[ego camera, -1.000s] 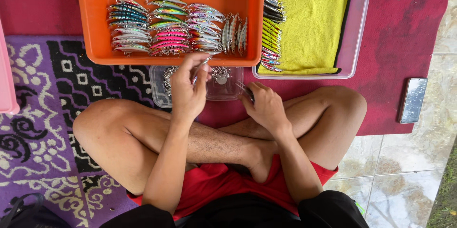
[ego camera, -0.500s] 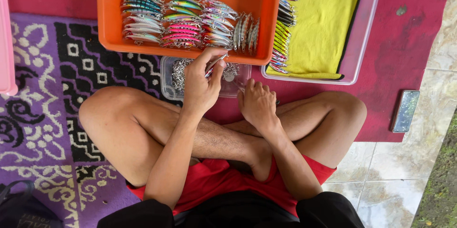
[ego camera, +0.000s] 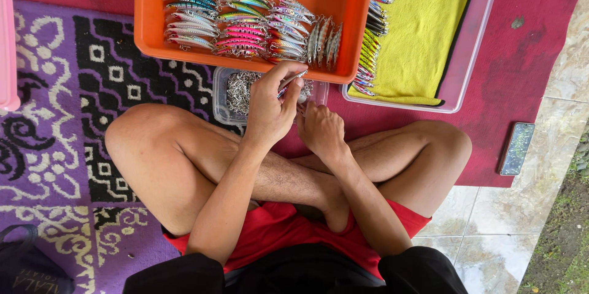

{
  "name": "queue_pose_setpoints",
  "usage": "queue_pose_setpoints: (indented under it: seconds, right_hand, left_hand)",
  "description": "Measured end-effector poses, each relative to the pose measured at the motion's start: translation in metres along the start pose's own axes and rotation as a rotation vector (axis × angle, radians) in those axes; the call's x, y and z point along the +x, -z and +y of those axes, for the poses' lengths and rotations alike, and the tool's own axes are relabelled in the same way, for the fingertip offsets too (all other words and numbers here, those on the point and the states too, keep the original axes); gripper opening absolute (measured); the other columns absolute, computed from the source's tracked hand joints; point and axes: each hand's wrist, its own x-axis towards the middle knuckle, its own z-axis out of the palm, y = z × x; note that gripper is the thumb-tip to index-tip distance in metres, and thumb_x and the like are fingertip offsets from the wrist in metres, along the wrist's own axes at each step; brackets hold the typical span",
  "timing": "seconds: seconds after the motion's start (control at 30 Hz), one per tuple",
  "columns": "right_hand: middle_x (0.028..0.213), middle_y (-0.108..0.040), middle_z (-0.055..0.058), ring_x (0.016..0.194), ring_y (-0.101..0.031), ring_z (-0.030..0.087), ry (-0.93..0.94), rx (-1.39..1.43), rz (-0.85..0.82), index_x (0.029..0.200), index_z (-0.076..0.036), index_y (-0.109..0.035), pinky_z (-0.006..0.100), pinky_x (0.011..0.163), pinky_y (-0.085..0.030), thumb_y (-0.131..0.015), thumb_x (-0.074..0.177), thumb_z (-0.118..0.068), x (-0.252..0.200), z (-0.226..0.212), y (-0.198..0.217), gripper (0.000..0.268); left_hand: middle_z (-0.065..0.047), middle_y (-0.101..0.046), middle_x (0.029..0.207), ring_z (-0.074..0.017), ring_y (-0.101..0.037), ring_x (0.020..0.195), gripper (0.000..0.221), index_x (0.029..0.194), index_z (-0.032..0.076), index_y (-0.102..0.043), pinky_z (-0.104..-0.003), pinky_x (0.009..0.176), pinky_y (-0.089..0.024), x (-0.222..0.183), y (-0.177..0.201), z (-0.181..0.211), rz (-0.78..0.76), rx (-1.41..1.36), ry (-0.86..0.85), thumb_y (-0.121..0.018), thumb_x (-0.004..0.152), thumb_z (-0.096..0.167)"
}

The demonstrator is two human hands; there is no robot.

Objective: The person uses pliers to attach metal rings and hooks to small fishing lures, taking items from a container and placing the finished ones onto a yellow cloth.

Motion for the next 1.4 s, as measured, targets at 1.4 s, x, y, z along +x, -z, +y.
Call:
queue_pose_setpoints:
  seconds: [1.4]
  right_hand:
    - [0.090,-0.071,0.013,0.074,-0.064,0.011,0.024,1.563,0.222,0.092,-0.003,-0.059,0.021,0.063,-0.051,-0.076,0.087,0.003,-0.026,0.012,0.062,0.019]
  left_hand:
    - [-0.014,-0.074,0.084,-0.0281,-0.072,0.079,0.062,0.142,0.006,-0.044,-0.040,0.083,-0.056,0.003,0.000,0.007,-0.151,-0.145,0.090,-0.070,0.087,-0.006]
